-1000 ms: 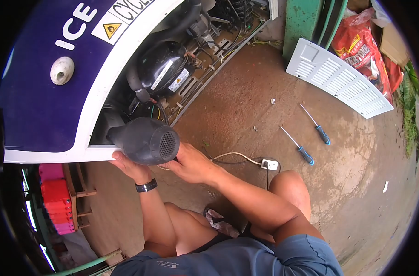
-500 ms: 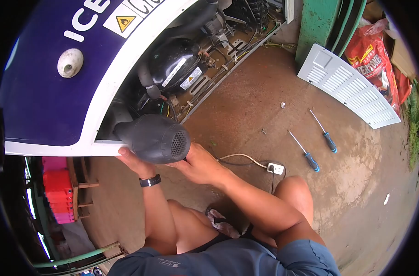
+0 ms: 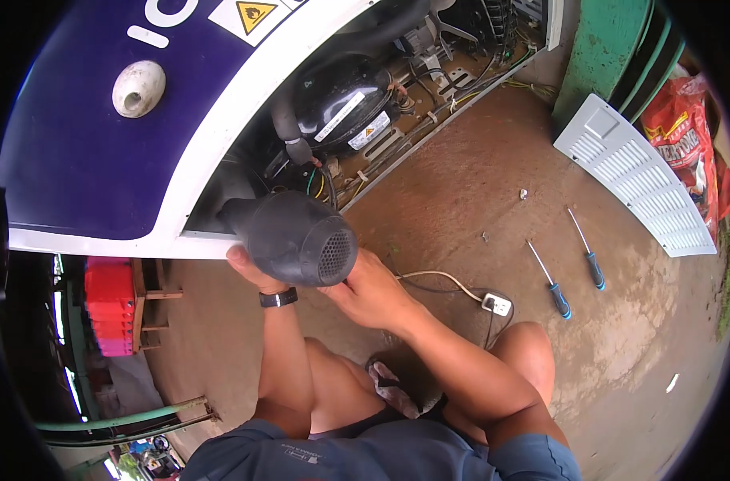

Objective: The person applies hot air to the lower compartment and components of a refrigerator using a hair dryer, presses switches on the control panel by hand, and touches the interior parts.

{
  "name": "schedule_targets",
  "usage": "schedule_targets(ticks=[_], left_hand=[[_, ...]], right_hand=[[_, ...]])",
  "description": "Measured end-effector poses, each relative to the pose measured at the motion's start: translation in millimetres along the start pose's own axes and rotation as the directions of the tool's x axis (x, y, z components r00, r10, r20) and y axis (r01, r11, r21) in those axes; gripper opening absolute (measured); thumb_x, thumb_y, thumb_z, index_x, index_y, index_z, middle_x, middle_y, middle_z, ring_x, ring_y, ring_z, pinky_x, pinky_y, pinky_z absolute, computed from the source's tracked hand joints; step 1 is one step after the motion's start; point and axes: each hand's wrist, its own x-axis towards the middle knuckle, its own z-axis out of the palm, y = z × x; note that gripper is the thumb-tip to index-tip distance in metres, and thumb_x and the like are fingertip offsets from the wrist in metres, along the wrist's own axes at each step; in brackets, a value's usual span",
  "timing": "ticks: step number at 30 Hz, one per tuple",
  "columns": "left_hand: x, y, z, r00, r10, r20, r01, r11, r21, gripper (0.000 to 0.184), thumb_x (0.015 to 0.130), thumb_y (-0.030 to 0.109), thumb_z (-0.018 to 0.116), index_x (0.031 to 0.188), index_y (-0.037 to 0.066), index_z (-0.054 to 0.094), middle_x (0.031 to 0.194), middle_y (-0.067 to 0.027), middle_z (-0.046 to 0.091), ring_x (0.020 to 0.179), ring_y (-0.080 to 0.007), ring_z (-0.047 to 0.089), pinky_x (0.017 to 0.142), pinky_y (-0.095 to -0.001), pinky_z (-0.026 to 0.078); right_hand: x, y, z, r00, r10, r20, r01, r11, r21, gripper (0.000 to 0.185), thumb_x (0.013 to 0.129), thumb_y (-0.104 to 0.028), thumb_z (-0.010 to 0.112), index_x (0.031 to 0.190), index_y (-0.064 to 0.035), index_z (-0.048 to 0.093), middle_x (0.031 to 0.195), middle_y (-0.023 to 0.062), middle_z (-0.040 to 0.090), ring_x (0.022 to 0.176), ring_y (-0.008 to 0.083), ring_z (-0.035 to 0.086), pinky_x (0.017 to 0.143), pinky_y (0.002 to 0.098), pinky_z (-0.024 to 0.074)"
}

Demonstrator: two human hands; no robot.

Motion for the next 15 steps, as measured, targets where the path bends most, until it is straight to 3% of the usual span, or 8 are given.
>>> schedule_targets(ticks=[8, 15], left_hand=[[-2.2, -3.9, -2.0, 0.999, 0.000, 0.035, 0.000, 1.000, -0.012, 0.085, 0.092, 0.076, 0.049, 0.101, -0.008, 0.061, 0.096, -0.0128, 0.068, 0.081, -0.0190, 0.065, 0.071, -0.0334, 0.057], [-2.5, 1.9, 1.6, 0.999, -0.027, 0.042, 0.027, 1.000, -0.001, 0.083, 0.093, 0.075, 0.048, 0.094, -0.007, 0.059, 0.088, -0.0101, 0.065, 0.076, -0.0170, 0.062, 0.067, -0.0322, 0.053]], right_hand=[[0.9, 2.0, 0.9, 1.000, 0.018, -0.014, -0.017, 0.999, 0.037, 0.026, 0.090, -0.012, 0.070, 0.113, -0.0037, 0.064, 0.113, 0.0177, 0.068, 0.106, 0.0386, 0.064, 0.091, 0.0461, 0.0508], [4.0, -0.1, 2.2, 0.997, -0.070, -0.025, 0.069, 0.996, -0.055, 0.029, 0.088, -0.010, 0.070, 0.113, -0.0004, 0.060, 0.109, 0.0205, 0.067, 0.102, 0.0431, 0.063, 0.087, 0.0468, 0.0506]])
